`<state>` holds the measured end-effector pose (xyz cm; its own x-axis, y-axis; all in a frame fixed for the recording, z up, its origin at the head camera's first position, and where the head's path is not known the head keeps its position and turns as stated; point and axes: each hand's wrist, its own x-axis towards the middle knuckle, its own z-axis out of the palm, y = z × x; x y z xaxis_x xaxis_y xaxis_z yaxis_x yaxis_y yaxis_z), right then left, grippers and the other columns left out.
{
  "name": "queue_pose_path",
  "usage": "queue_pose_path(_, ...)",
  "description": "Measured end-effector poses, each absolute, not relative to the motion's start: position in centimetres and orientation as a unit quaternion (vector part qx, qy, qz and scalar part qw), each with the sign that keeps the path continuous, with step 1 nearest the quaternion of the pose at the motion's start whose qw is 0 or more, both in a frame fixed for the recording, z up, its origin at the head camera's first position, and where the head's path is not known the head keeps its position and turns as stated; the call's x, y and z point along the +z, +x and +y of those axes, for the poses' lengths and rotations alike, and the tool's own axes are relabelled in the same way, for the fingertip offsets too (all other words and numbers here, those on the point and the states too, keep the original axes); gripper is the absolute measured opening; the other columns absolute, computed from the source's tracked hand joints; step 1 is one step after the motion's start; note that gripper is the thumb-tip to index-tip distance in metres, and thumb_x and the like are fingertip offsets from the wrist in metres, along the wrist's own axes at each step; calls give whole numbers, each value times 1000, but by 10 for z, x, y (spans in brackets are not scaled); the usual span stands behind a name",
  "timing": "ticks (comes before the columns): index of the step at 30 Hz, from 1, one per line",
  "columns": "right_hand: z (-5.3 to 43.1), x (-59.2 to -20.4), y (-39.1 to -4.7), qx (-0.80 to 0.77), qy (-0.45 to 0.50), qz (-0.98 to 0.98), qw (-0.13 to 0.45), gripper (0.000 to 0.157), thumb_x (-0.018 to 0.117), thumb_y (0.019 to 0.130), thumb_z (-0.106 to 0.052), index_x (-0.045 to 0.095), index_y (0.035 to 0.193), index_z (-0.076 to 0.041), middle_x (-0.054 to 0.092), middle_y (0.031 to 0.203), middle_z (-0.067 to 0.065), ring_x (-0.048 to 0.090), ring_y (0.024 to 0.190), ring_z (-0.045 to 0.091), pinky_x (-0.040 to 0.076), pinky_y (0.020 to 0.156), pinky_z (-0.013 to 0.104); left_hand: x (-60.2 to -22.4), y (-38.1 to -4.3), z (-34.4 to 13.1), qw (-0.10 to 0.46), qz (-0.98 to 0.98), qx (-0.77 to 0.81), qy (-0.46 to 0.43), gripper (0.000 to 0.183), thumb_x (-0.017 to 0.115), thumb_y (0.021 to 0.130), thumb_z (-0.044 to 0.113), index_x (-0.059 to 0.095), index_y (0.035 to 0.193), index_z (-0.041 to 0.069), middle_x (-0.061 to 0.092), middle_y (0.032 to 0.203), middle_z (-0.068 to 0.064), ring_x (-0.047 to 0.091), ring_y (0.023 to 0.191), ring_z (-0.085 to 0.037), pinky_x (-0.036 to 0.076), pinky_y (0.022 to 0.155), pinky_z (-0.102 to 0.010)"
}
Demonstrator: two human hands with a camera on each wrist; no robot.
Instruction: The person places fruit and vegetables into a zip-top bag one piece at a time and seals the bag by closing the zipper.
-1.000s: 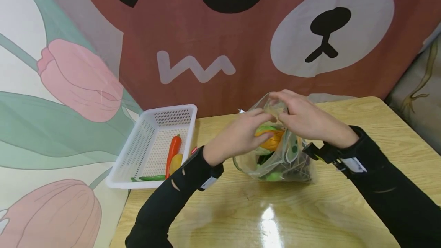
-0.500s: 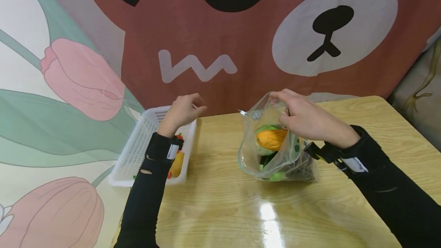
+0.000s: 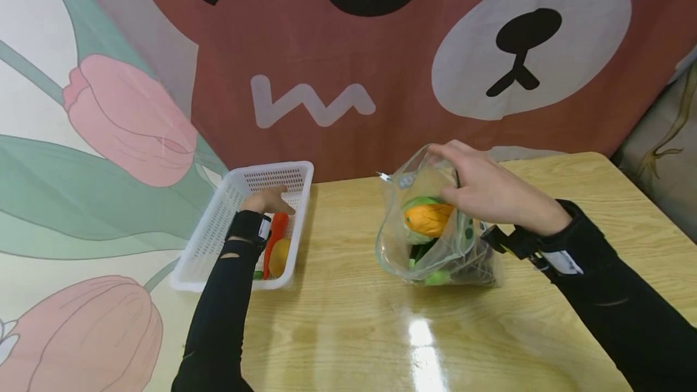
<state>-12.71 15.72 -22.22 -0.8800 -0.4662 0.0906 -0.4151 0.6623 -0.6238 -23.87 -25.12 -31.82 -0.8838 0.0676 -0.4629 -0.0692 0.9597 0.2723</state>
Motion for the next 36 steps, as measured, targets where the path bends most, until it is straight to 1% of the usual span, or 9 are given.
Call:
queue_pose_path(3, 159, -223, -127, -335, -243, 909, 39, 61, 54, 86, -3, 33, 143, -3, 44, 129, 10, 42, 63, 21, 39, 52, 33, -335, -240, -259, 273, 944, 185, -24, 84, 65, 89, 25, 14, 150, 1, 22, 150, -24, 28, 134, -39, 31, 105, -50)
queue_pose_path(8, 160, -223, -126, -338, -244, 908, 41, 60, 52, 86, -2, 33, 143, -3, 44, 129, 10, 42, 62, 22, 38, 51, 32, -351, -238, -266, 279, 932, 226, -50, 86, 63, 90, 22, 5, 150, -2, 15, 151, -27, 24, 136, -40, 28, 106, -50)
queue_pose_path(13, 161, -223, -126, -337, -244, 909, 40, 60, 51, 85, -1, 34, 143, -3, 44, 129, 9, 42, 61, 22, 38, 50, 32, -362, -238, -271, 291, 920, 246, -89, 85, 59, 93, 31, 3, 152, 6, 6, 155, -22, 10, 140, -38, 18, 109, -52)
queue_pose_path(16, 161, -223, -126, -338, -244, 908, 41, 61, 51, 86, -1, 33, 144, -4, 44, 130, 9, 42, 59, 22, 38, 50, 32, -368, -238, -275, 308, 919, 221, -109, 86, 58, 92, 36, 4, 153, 10, 6, 155, -23, 7, 140, -40, 17, 109, -54)
queue_pose_path(22, 161, -224, -127, -339, -244, 907, 43, 61, 50, 86, -1, 33, 144, -4, 43, 130, 9, 42, 58, 21, 39, 51, 32, -384, -244, -282, 309, 929, 178, -97, 92, 69, 84, 38, 14, 151, 5, 22, 149, -26, 22, 135, -42, 26, 105, -55)
queue_pose_path(25, 161, -224, -127, -338, -251, 906, 46, 61, 50, 86, -1, 32, 144, -3, 43, 130, 11, 42, 58, 21, 39, 51, 32, -388, -246, -283, 298, 936, 169, -87, 82, 66, 87, 32, 19, 148, 3, 35, 140, -27, 36, 126, -41, 34, 99, -52)
queue_pose_path(29, 161, -224, -127, -333, -259, 905, 45, 61, 49, 86, 0, 31, 144, -3, 43, 130, 11, 42, 57, 21, 39, 52, 32, -395, -249, -287, 269, 946, 162, -76, 65, 64, 87, 22, 31, 139, 2, 49, 121, -24, 50, 104, -35, 44, 84, -45)
queue_pose_path(32, 160, -225, -127, -325, -264, 907, 41, 60, 49, 85, 0, 33, 143, -3, 44, 130, 10, 41, 54, 19, 39, 51, 31, -399, -248, -289, 256, 952, 155, -66, 61, 65, 86, 20, 34, 135, 0, 52, 116, -24, 51, 96, -33, 45, 76, -42)
queue_pose_path(36, 161, -225, -127, -312, -261, 913, 36, 59, 51, 85, -1, 35, 142, -3, 47, 128, 8, 41, 50, 18, 39, 48, 30, -397, -246, -289, 245, 956, 148, -64, 64, 58, 89, 20, 27, 142, -1, 47, 127, -28, 50, 105, -37, 43, 84, -46)
